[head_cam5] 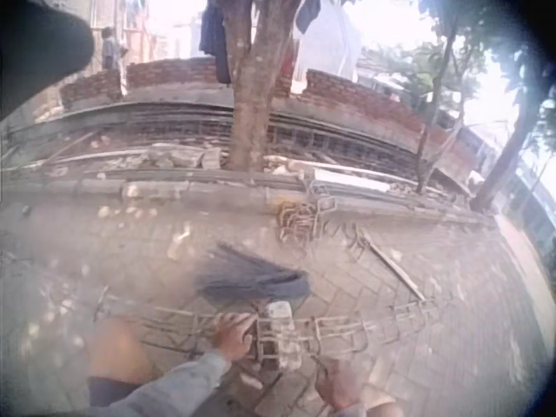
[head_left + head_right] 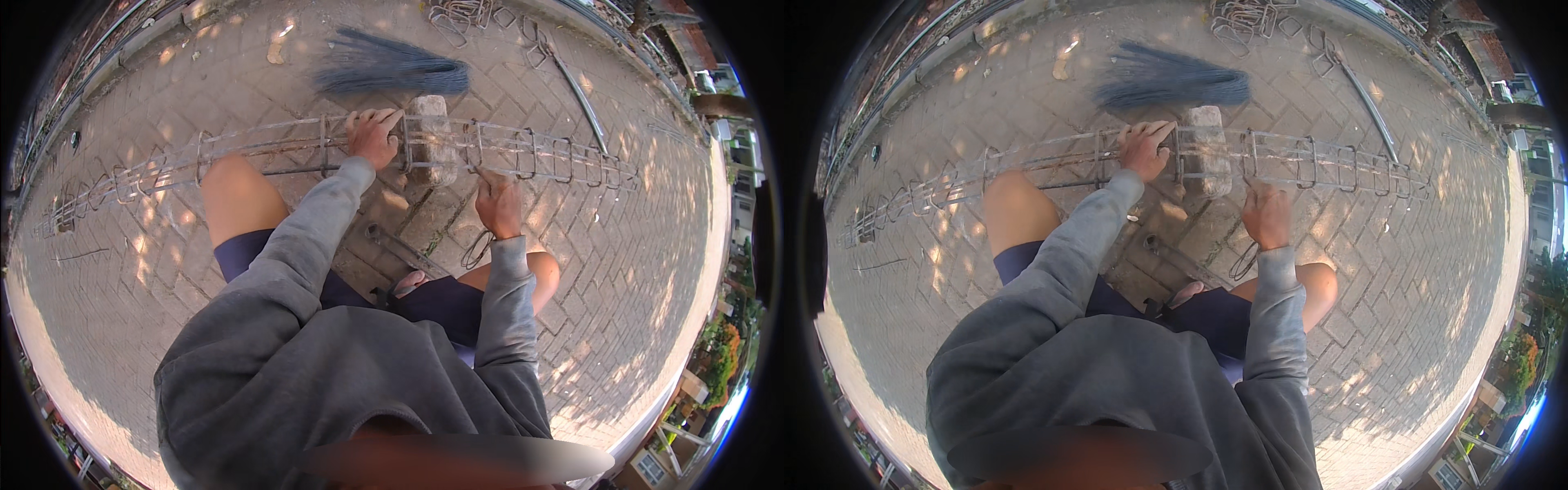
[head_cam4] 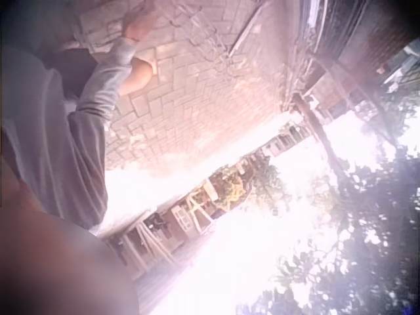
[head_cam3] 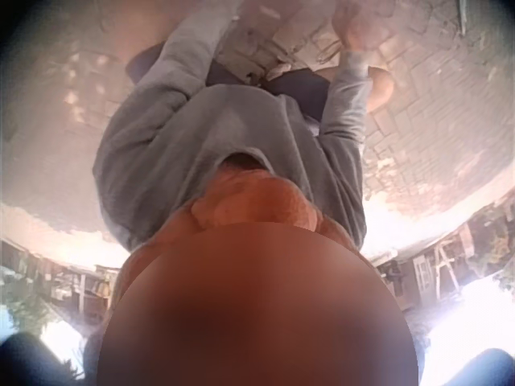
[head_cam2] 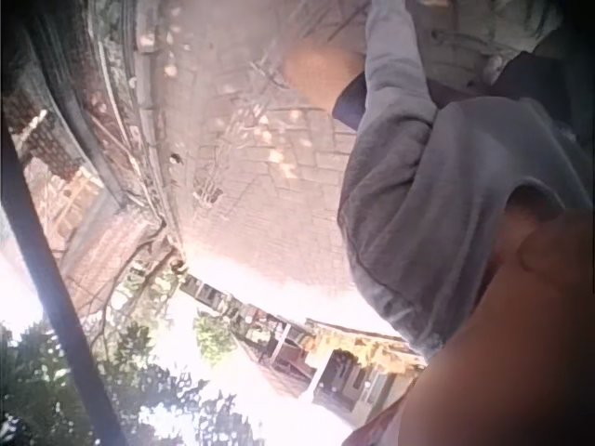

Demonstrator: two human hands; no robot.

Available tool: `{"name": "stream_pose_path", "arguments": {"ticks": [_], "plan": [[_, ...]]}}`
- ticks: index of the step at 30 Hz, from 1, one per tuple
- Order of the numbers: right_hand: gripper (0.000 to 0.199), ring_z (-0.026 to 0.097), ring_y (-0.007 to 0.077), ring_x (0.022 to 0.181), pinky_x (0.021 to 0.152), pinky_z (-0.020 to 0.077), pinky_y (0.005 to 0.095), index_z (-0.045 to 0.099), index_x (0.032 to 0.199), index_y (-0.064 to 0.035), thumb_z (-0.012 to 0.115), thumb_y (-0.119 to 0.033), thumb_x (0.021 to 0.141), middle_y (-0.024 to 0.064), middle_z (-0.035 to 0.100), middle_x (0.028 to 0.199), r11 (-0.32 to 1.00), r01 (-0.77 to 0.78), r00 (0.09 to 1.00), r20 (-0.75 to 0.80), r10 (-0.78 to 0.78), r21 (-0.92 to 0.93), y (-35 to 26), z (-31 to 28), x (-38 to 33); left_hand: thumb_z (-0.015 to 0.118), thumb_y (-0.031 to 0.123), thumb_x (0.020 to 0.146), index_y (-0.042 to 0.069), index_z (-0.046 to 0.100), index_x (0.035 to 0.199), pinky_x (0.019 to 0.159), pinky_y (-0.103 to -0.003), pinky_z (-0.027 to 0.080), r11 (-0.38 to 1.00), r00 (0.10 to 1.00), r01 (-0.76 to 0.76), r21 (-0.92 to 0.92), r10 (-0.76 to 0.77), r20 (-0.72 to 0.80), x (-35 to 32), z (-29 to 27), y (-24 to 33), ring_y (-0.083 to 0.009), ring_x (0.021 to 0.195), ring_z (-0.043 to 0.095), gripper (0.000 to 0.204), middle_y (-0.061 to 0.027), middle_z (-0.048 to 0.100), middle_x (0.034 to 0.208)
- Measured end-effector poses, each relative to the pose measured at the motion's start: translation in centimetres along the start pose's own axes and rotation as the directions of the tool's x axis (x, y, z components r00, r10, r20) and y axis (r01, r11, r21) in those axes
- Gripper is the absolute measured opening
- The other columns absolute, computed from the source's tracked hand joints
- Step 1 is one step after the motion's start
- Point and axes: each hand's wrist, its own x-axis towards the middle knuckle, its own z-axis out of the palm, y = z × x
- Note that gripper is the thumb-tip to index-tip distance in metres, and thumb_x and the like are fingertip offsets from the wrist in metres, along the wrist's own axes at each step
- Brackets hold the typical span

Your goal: The person sits on a paved surface and assembles a metal rebar cage by hand. They use a metal tool to bend and secure wire ties around the intersections of the rebar grid, progressively tightening the structure.

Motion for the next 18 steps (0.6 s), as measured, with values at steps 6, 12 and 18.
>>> {"name": "stream_pose_path", "arguments": {"ticks": [6,12,18], "plan": [[0.018,0.072,0.0429,0.079,0.072,0.0574,0.0523,0.077,0.091,-0.0096,0.060,-0.013,0.087,0.0233,0.073,0.086,0.975,0.060,0.982,0.188,-0.019,-0.212,2.9,3.6,3.3,0.063,0.025,0.087,0.025,0.065,0.140,0.123,-0.047,0.017,0.995,0.994,0.098,-0.035,-0.097,0.053,0.6,-0.3,-0.1,-0.0231,0.141,0.044,0.053,-0.0005,0.061,0.144],[0.016,0.071,0.0436,0.079,0.073,0.0576,0.0547,0.075,0.089,-0.0056,0.062,-0.012,0.082,0.0236,0.073,0.087,0.998,0.070,0.963,0.261,-0.067,-0.001,0.4,8.7,7.6,0.064,0.028,0.084,0.015,0.071,0.129,0.121,-0.044,0.021,0.946,0.958,0.283,-0.159,-0.287,-0.001,1.6,-0.5,-0.1,-0.0275,0.135,0.050,0.047,-0.0083,0.064,0.140],[0.021,0.057,0.0190,0.051,0.046,0.0453,0.0340,0.073,0.113,0.0013,0.064,-0.008,0.096,0.0053,0.063,0.067,0.346,-0.701,0.702,0.688,0.183,0.623,0.1,11.2,10.2,0.065,0.032,0.083,0.009,0.075,0.106,0.112,-0.047,0.032,0.921,0.909,0.386,0.060,-0.391,0.146,3.9,-1.9,1.1,-0.0342,0.114,0.064,0.033,-0.0137,0.073,0.120]]}}
